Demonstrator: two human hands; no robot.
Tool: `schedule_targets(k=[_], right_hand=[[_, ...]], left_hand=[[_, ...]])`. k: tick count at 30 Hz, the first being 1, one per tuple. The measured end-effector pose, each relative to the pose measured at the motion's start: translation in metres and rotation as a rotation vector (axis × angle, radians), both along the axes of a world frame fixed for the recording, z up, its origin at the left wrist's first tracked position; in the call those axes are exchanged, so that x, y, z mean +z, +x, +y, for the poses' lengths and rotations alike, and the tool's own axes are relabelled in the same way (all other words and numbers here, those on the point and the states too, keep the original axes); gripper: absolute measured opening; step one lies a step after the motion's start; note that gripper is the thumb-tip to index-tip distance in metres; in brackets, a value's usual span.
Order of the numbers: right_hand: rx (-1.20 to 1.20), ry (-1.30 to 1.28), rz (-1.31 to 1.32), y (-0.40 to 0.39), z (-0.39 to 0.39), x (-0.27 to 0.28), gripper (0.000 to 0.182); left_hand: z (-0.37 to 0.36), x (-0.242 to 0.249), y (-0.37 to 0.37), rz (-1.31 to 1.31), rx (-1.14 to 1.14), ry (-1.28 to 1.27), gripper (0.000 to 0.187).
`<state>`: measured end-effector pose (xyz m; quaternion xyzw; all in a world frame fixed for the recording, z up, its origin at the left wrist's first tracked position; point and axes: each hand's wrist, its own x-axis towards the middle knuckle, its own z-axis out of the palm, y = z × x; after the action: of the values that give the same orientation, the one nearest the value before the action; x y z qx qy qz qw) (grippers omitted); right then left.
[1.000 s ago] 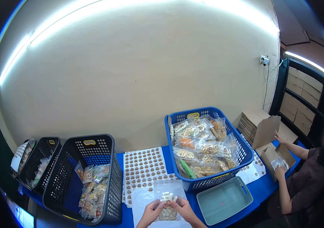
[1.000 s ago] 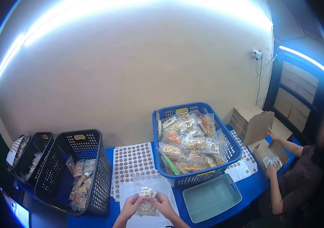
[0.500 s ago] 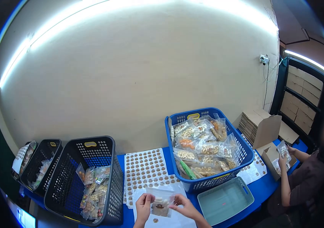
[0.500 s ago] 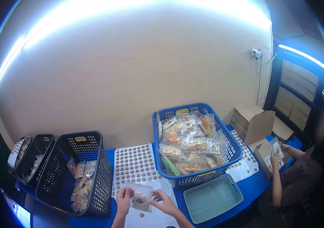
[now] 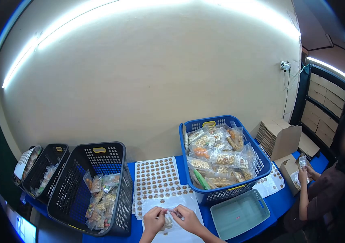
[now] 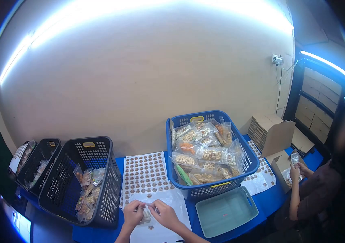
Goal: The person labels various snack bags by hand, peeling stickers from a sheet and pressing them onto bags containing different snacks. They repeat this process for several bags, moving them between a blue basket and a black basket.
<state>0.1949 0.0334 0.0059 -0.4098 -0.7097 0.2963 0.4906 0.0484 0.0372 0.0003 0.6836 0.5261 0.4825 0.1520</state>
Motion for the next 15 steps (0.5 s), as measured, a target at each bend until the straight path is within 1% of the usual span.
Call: schedule_targets(k=[3,6,7,9,10,11,12,13,15], right_hand=[[-0.001,-0.055,0.039,-0.007,-0.007,-0.001,0.014],[0.107,-0.170,0.080,-0.004,-0.008,-0.010,0.013],[0.134,-0.180,0.032,-0.003,-0.010,-0.012,0.014],[0.190,-0.199,-0.068,0.002,-0.013,-0.016,0.016],[0.216,-0.227,-0.051,0.006,-0.015,-0.025,0.016],[0.242,-0.251,-0.035,0.010,-0.017,-0.038,0.017],[0.269,-0.271,-0.021,0.011,-0.016,-0.039,0.018],[0.203,-0.206,0.008,0.012,-0.015,-0.037,0.019],[0.069,-0.081,0.064,0.015,-0.018,-0.022,0.023]], left_hand=[[0.001,0.005,-0.011,-0.035,0.074,0.039,0.012],[0.008,0.006,-0.024,-0.012,0.207,0.183,0.019],[0.011,0.007,-0.030,-0.011,0.253,0.219,0.021],[0.020,0.011,-0.045,-0.284,0.310,0.125,0.024],[0.022,0.013,-0.049,-0.422,0.340,0.078,0.026],[0.022,0.017,-0.048,-0.376,0.294,0.079,0.027],[0.022,0.021,-0.045,-0.331,0.249,0.083,0.029],[0.021,0.024,-0.041,-0.285,0.205,0.087,0.030],[0.022,0.006,-0.030,-0.263,0.071,-0.074,0.027]])
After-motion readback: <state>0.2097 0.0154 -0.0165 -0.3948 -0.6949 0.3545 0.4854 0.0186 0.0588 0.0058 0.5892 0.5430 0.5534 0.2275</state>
